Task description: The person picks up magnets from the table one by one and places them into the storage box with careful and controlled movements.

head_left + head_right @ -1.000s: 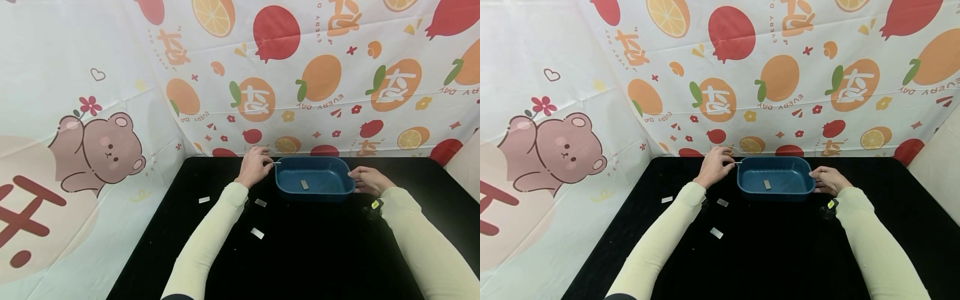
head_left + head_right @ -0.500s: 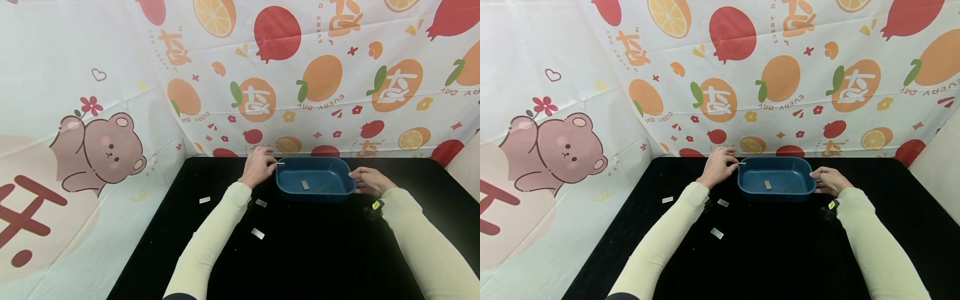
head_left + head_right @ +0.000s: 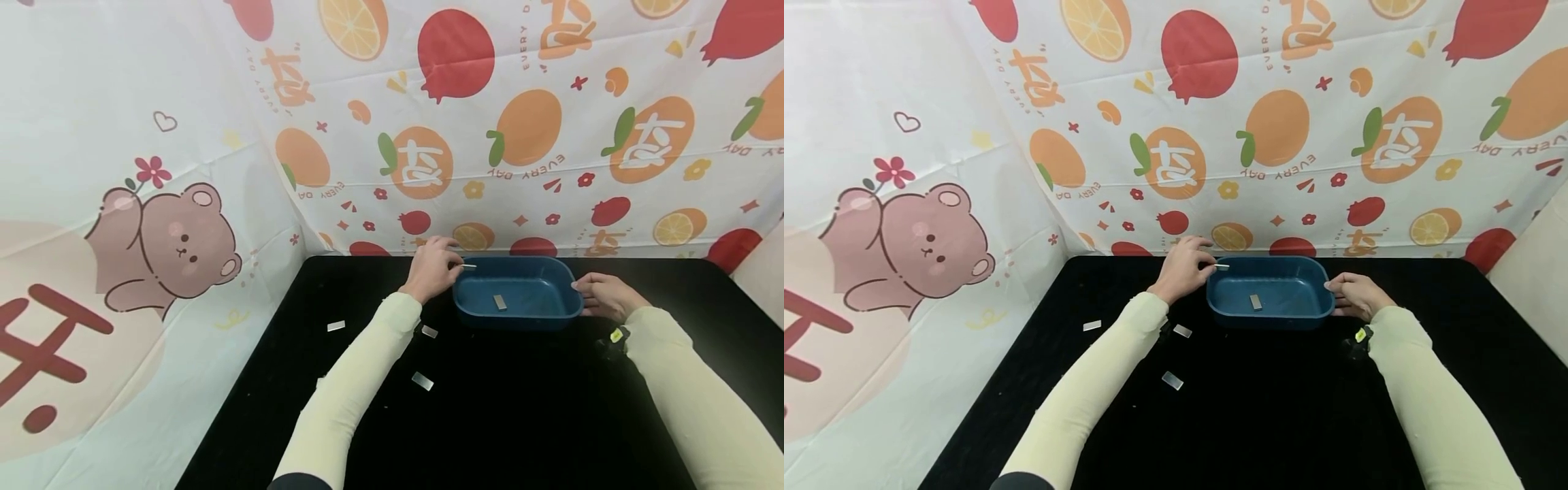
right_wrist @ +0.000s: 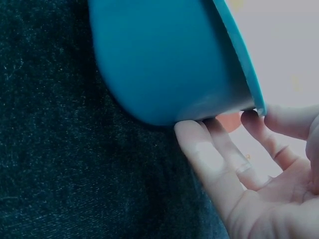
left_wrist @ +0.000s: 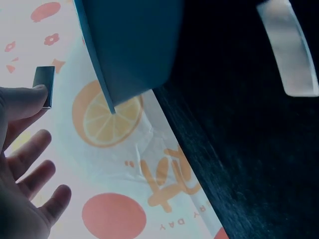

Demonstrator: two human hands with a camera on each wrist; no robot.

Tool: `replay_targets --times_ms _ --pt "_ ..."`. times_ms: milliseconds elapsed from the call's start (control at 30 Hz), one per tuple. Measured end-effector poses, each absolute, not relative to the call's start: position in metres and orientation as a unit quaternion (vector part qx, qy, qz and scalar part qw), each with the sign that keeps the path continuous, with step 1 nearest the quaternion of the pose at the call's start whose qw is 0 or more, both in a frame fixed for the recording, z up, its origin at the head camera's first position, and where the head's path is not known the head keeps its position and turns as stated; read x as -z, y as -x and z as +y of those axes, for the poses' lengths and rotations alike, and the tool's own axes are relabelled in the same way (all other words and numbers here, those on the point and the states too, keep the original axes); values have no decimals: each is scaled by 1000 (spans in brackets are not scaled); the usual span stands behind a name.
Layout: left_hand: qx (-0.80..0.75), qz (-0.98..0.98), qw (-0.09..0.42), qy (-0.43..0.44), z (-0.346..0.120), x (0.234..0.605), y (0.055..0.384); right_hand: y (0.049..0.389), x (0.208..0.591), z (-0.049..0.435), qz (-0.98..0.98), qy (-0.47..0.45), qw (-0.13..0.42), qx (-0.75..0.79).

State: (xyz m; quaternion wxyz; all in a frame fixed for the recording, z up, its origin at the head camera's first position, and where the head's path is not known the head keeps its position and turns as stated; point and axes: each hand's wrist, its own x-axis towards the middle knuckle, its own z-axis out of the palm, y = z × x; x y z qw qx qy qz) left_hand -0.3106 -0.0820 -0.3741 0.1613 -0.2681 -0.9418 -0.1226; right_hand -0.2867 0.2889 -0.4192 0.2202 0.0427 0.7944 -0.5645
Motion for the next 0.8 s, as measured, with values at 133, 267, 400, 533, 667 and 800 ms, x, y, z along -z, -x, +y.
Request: replay_targets --times_ms 133,267,400,533,667,800 --pt "118 -940 160 277 -74 373 311 286 419 289 795 -41 219 565" --pt "124 -939 151 284 -68 371 311 285 418 289 796 -43 218 562" --pt "123 -938 152 286 -65 371 310 286 418 289 797 -42 218 562" --pt "118 -937 152 291 -63 371 310 287 418 290 797 -41 218 562" --pt "114 -941 142 287 -62 373 308 286 418 289 799 -42 221 558" --pt "116 -943 138 281 -62 374 308 286 418 289 801 -40 221 555"
